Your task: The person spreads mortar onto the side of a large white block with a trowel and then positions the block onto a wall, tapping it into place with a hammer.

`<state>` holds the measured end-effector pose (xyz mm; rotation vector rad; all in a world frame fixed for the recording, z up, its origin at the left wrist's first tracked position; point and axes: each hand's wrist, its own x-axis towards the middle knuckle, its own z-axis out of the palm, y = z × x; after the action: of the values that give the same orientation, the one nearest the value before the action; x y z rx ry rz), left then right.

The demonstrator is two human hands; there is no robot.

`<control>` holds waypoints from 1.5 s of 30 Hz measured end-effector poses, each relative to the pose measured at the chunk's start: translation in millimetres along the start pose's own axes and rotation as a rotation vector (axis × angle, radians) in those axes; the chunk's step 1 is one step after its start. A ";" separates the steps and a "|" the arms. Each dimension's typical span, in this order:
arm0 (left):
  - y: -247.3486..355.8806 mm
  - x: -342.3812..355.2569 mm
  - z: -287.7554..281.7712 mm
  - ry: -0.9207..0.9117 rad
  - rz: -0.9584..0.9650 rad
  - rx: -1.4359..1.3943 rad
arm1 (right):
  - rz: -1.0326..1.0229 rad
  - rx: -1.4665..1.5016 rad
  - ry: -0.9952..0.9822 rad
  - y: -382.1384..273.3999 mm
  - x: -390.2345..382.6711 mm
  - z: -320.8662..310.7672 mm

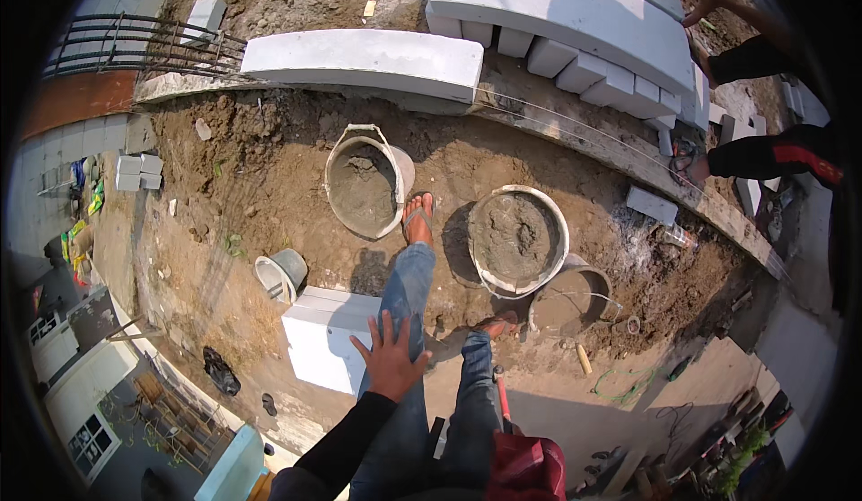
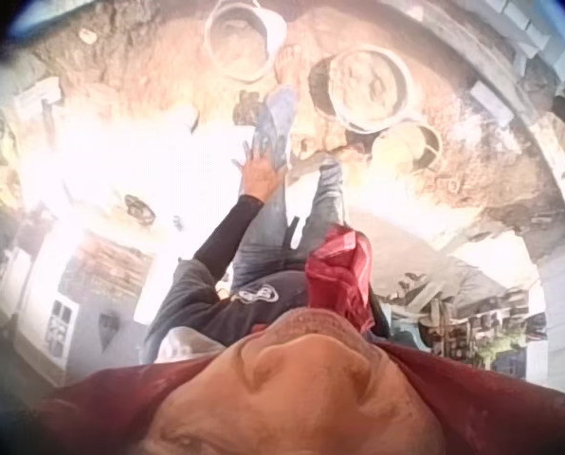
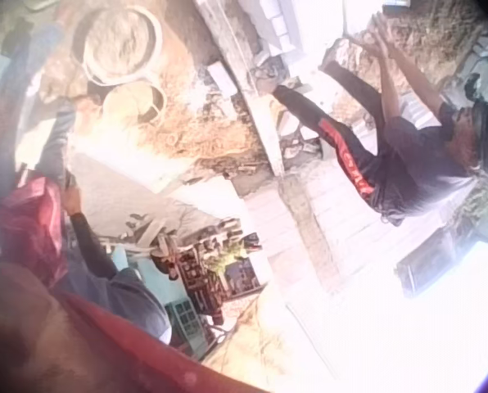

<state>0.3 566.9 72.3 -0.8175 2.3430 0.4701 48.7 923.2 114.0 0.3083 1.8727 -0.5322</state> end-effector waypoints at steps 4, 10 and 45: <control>-5.9 6.3 8.9 -0.069 -0.143 -0.087 | -0.051 -0.252 -0.064 -70.3 22.1 -49.3; -15.3 19.2 23.0 -0.087 -0.221 0.003 | -0.933 -0.342 0.198 -313.7 119.0 -141.4; 32.4 19.9 52.0 -0.048 -0.332 -0.017 | -0.743 -0.354 0.221 -134.4 139.4 -12.7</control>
<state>-11.1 608.4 24.4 -1.1634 2.1062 0.3623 -72.5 807.5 16.1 -0.6113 2.2334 -0.6553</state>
